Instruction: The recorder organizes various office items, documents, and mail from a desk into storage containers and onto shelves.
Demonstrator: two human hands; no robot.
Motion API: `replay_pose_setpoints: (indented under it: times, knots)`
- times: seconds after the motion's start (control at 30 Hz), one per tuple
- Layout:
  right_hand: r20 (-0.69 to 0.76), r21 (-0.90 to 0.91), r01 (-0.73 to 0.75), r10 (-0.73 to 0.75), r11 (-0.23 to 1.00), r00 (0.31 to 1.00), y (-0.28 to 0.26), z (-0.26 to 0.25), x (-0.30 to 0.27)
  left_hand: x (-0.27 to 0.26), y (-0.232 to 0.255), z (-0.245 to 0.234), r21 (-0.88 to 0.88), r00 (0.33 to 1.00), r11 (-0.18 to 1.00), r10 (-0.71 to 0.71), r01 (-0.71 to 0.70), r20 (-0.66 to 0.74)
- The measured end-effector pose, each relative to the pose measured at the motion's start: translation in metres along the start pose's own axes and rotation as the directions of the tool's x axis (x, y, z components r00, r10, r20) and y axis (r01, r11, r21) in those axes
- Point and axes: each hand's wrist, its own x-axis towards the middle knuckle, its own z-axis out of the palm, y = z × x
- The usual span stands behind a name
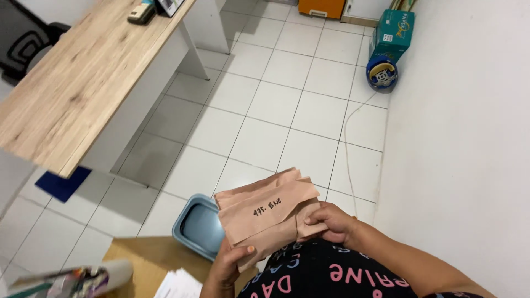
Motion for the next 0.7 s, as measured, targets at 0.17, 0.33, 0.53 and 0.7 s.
replay_pose_setpoints:
  times: [0.17,0.33,0.53,0.7]
  knots:
    - [0.022,-0.048,0.004,-0.003,0.999,1.0,-0.07,-0.005,0.034,0.07,0.03,0.031,0.027,0.999,1.0,0.0,-0.001,0.051]
    - [0.134,-0.018,0.034,-0.031,0.999,0.99,-0.173,-0.022,0.096,0.171,0.07,0.047,0.049,1.0,0.999,0.019,-0.018,-0.01]
    - [0.14,-0.019,0.162,-0.158,0.987,0.978,-0.327,-0.014,0.131,0.319,0.153,0.117,0.183,0.982,0.979,-0.06,0.093,-0.181]
    - [0.131,-0.037,0.139,-0.134,0.99,0.982,-0.426,-0.022,0.177,0.416,0.197,0.139,0.147,1.0,0.989,-0.015,0.012,0.019]
